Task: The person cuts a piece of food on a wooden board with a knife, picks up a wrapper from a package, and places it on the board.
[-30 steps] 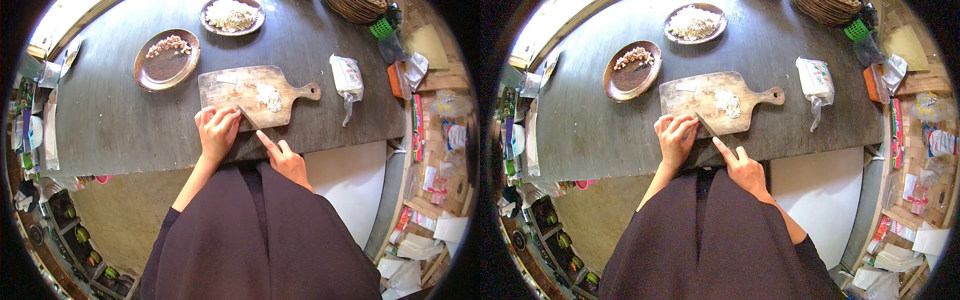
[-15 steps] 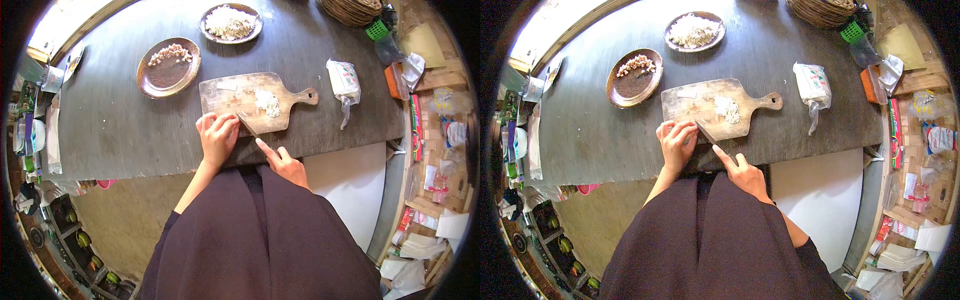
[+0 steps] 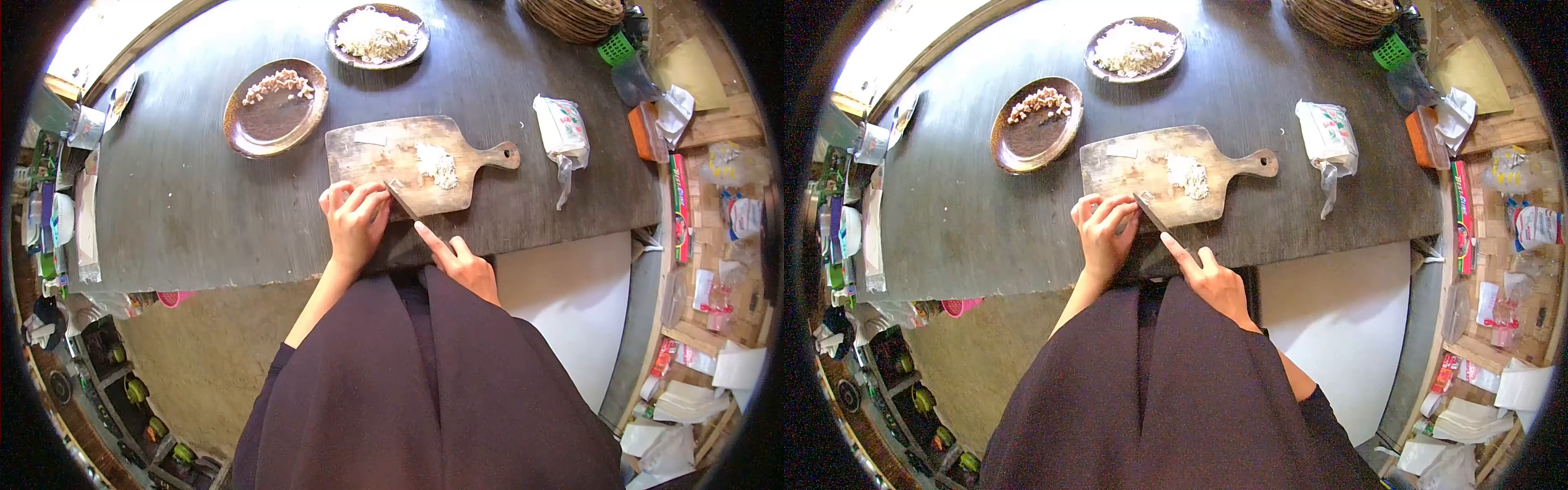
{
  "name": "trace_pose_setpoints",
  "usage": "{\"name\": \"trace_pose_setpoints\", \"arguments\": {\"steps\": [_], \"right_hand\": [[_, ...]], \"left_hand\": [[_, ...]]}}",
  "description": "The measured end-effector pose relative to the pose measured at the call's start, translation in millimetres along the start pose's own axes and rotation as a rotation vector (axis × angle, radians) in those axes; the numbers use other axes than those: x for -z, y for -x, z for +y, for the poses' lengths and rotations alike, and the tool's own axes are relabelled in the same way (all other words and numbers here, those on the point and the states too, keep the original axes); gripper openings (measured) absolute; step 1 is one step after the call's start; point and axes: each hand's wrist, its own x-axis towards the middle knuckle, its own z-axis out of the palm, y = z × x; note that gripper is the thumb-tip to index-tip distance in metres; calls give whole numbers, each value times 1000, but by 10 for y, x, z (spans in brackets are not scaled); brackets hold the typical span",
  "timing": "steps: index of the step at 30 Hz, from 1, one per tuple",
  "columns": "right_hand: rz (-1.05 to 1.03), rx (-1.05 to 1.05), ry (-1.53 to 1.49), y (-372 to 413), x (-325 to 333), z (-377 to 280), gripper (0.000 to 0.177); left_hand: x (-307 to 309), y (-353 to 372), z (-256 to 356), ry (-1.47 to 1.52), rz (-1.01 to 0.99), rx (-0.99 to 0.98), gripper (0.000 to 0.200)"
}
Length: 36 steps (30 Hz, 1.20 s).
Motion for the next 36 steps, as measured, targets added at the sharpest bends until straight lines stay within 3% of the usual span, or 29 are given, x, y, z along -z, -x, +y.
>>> {"name": "trace_pose_setpoints", "arguments": {"steps": [28,36], "right_hand": [[145,29,50,-88,-193,23,69],[85,7,6,-35,-135,4,64]], "left_hand": [[-8,13,-14,22,7,17,20],[0,12,-9,17,-10,24,19]]}}
